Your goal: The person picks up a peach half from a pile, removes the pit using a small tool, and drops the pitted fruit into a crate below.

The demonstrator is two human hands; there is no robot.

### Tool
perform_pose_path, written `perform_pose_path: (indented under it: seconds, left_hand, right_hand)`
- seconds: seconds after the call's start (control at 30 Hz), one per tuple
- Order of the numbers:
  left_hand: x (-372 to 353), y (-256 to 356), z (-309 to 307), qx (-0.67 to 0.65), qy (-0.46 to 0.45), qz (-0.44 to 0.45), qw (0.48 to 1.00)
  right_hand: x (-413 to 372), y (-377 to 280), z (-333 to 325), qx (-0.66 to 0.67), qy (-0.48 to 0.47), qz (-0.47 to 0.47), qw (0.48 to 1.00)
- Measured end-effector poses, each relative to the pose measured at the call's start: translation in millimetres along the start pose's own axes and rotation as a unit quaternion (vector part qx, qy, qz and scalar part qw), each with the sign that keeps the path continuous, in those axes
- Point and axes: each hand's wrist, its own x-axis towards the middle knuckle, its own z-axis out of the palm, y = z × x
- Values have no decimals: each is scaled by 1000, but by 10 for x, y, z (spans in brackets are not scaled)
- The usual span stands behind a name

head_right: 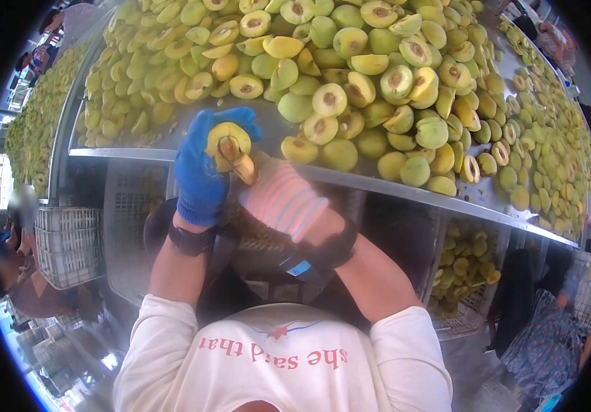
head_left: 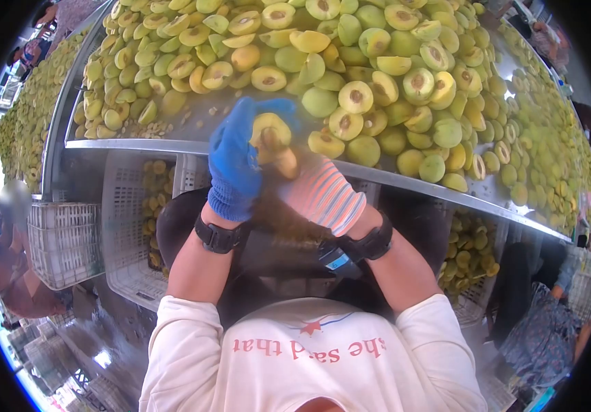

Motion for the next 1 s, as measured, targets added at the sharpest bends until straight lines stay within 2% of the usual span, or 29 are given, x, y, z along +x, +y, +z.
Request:
perform_pose_path:
  seconds: [0.07,0.1,0.13,0.17,0.2,0.27,0.3,0.37,0.4,0.47,0.53,0.6,0.67,0.7,0.77,0.8,0.87,0.9,0.93,0.97,1.0]
  left_hand:
    - [34,71,-90,-1,-39,15,999]
    - [88,126,-188,37,-79,30,996]
    - [106,152,-226,22,-97,7,995]
    - [124,178,-264,7,-115,-15,993]
    - [126,189,-266,-62,-110,-74,989]
    - [128,150,-274,-116,-114,-82,983]
    - [108,84,-263,-102,-123,-33,987]
    - [59,-2,-242,-82,-120,-46,988]
    - [37,8,-215,-75,-106,-109,985]
    - [-1,65,-159,-114,-105,-164,974]
    - [59,231,-114,-175,-142,-123,967]
    - [114,144,-153,-180,-212,-32,960]
    - [-8,38,-96,-238,-198,-60,949]
    - [-141,44,-10,-305,-140,-145,931]
    - [-270,50,-6,-290,-63,-194,935]
    - [-293,60,-113,-211,-47,-160,963]
    - [-361,72,-446,-45,-9,-90,995]
    - [-403,86,-628,39,11,-55,998]
    - [-427,112,-795,123,28,-17,992]
    - [-447,183,-972,-26,99,-76,992]
    - [-470,320,-1207,-9,105,-93,990]
  right_hand:
    - [12,-108,-29,87,-15,-39,995]
    - [16,-157,-71,118,-53,-28,991]
    - [21,-206,-112,147,-90,-15,985]
    - [-5,-225,-157,160,-160,38,973]
    - [-12,-269,-200,206,-203,89,953]
    - [-22,-383,-289,318,-252,197,892]
    - [-36,-411,-314,387,-260,250,848]
    - [-51,-356,-322,444,-275,240,818]
    - [-57,-329,-330,472,-282,234,802]
    - [-72,-308,-356,485,-289,246,788]
    - [-103,-261,-385,483,-303,244,784]
    - [-155,-173,-415,466,-322,230,792]
    - [-184,-248,-508,417,-343,176,823]
    - [-205,-277,-541,392,-353,148,836]
    - [-270,-268,-597,317,-360,131,867]
    - [-301,-264,-618,281,-363,121,880]
    - [-381,-138,-549,48,-331,64,940]
    - [-413,-90,-508,-70,-306,33,949]
    - [-434,-84,-487,-121,-321,60,938]
    - [-440,-84,-468,-172,-330,85,924]
    - [-433,-89,-450,-223,-338,110,908]
